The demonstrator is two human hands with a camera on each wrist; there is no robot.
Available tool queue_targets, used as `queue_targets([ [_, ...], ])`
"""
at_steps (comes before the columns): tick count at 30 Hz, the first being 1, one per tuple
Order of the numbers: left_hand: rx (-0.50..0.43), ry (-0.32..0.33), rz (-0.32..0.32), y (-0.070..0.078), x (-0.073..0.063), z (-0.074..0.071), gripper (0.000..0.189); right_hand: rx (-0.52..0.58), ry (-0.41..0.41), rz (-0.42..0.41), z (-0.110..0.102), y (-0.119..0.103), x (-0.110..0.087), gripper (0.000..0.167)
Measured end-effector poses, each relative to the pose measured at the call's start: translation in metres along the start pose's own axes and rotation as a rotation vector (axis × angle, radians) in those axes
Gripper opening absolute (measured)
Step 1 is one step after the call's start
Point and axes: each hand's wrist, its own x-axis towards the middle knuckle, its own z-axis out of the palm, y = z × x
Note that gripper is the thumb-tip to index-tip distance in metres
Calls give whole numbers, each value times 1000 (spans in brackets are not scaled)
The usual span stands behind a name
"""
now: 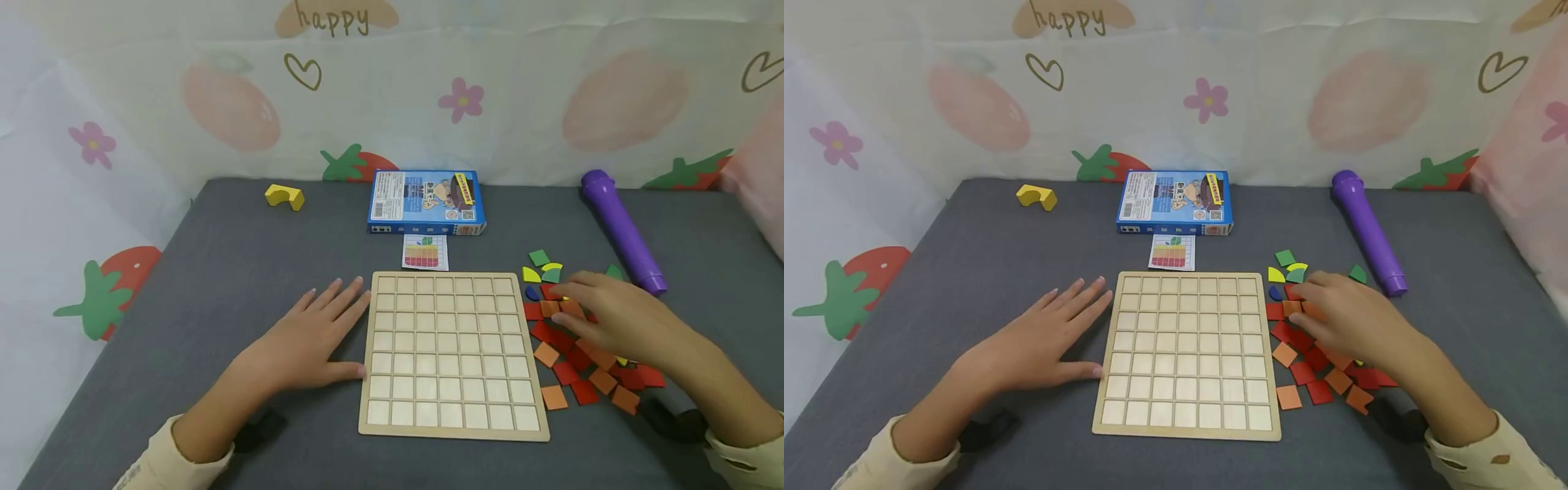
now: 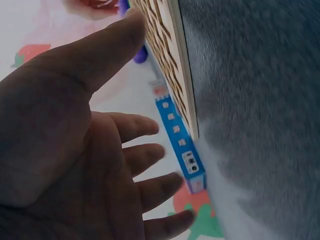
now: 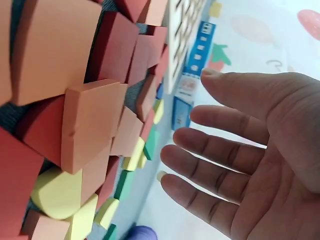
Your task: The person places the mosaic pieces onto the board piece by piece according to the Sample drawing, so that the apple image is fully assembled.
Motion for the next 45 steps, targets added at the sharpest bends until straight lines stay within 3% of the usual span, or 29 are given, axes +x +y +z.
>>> queue_targets([
  [5,-52,-90,40,3,4,2,102,29,-71,21,2,3,14,26],
  [12,-87,-126,29,2,5,4,111,12,-129,5,5,6,35,18],
  [16,-92,-127,41,1,6,4,116,6,-168,34,5,7,44,18],
  [26,-89,-118,53,2,7,4,117,20,-162,19,9,14,49,23],
  [45,-112,-131,50,3,9,6,119,71,-170,11,8,10,59,12],
])
